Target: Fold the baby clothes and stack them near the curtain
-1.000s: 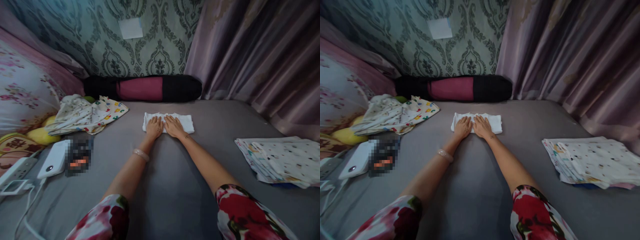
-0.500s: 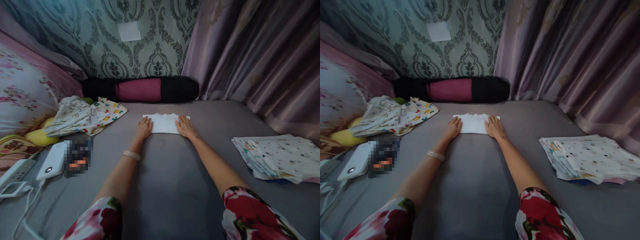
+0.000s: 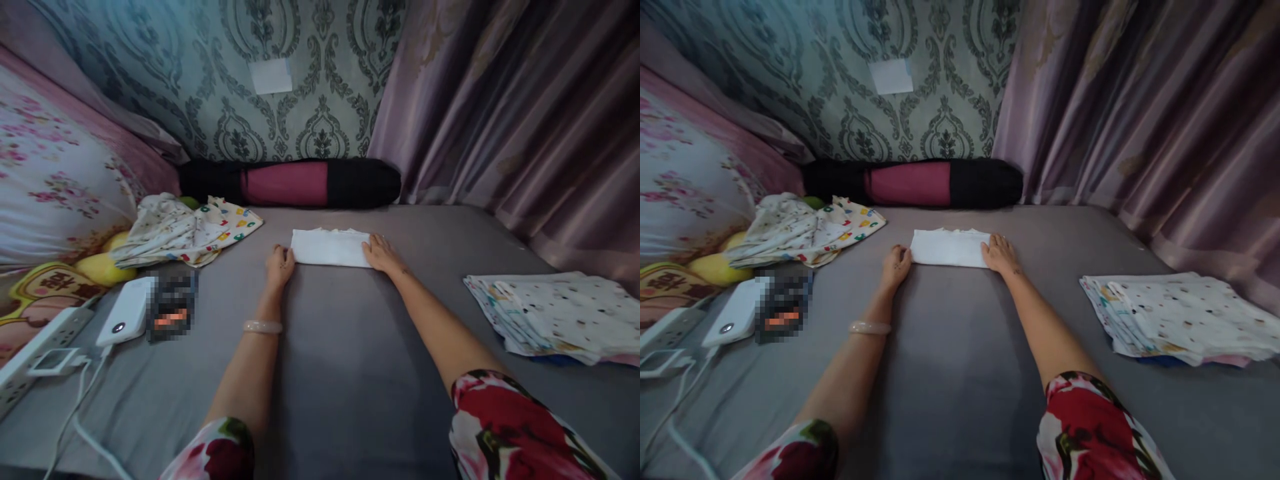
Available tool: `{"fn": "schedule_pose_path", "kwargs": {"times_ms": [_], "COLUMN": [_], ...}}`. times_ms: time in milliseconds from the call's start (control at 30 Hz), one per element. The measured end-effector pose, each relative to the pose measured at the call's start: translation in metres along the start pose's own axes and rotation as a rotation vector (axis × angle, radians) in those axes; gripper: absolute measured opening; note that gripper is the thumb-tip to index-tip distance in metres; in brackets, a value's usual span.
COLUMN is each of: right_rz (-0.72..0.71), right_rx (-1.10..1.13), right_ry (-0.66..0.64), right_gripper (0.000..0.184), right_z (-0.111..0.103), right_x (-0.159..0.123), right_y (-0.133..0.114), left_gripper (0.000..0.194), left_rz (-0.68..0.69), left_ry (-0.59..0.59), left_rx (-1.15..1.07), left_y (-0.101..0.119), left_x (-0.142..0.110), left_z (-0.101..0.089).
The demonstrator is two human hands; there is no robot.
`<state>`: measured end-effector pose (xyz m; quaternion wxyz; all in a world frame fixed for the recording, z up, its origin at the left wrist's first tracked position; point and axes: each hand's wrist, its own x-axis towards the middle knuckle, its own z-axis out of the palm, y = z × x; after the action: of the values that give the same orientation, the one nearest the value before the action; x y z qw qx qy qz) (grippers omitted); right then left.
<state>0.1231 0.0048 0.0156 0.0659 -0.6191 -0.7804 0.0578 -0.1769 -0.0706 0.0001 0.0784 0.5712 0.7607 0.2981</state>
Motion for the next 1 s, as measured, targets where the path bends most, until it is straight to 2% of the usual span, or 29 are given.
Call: {"fn": "schedule_pose_path", "kwargs": {"times_ms": [167, 367, 567, 767, 867, 1000], "right_rz": [0.014, 0.032, 0.017, 0.009, 0.028, 0.058], "right_rx": [0.026, 0.059, 0.037, 0.025, 0.043, 0.078], "right_ry": [0.024, 0.044, 0.104, 0.115, 0.098, 0.089], "right_gripper": [0.062, 0.059, 0.06, 0.058, 0.059, 0.06], "right_z": [0.002, 0.007, 0.011, 0.011, 0.011, 0.011], "right_x": [0.001, 0.003, -0.001, -0.001, 0.0, -0.001], "right_y": [-0.003, -0.002, -0.003, -0.002, -0.003, -0.004], "left_gripper": [0.023, 0.024, 0.021, 0.015, 0.016, 0.018], "left_rz": [0.0, 0.007, 0.108, 0.219, 0.208, 0.177], "left_ry": [-0.033, -0.066, -0.07, 0.005, 0.025, -0.005], "left_rx": [-0.038, -0.092, -0.155, -0.014, 0.052, 0.08], "left_y": [-0.006, -0.006, -0.006, -0.011, -0.014, -0.014], "left_x": [-0.01, -0.006, 0.0, -0.003, -0.006, -0.006], "left_z": [-0.009, -0.01, -0.013, -0.021, -0.024, -0.024]}}
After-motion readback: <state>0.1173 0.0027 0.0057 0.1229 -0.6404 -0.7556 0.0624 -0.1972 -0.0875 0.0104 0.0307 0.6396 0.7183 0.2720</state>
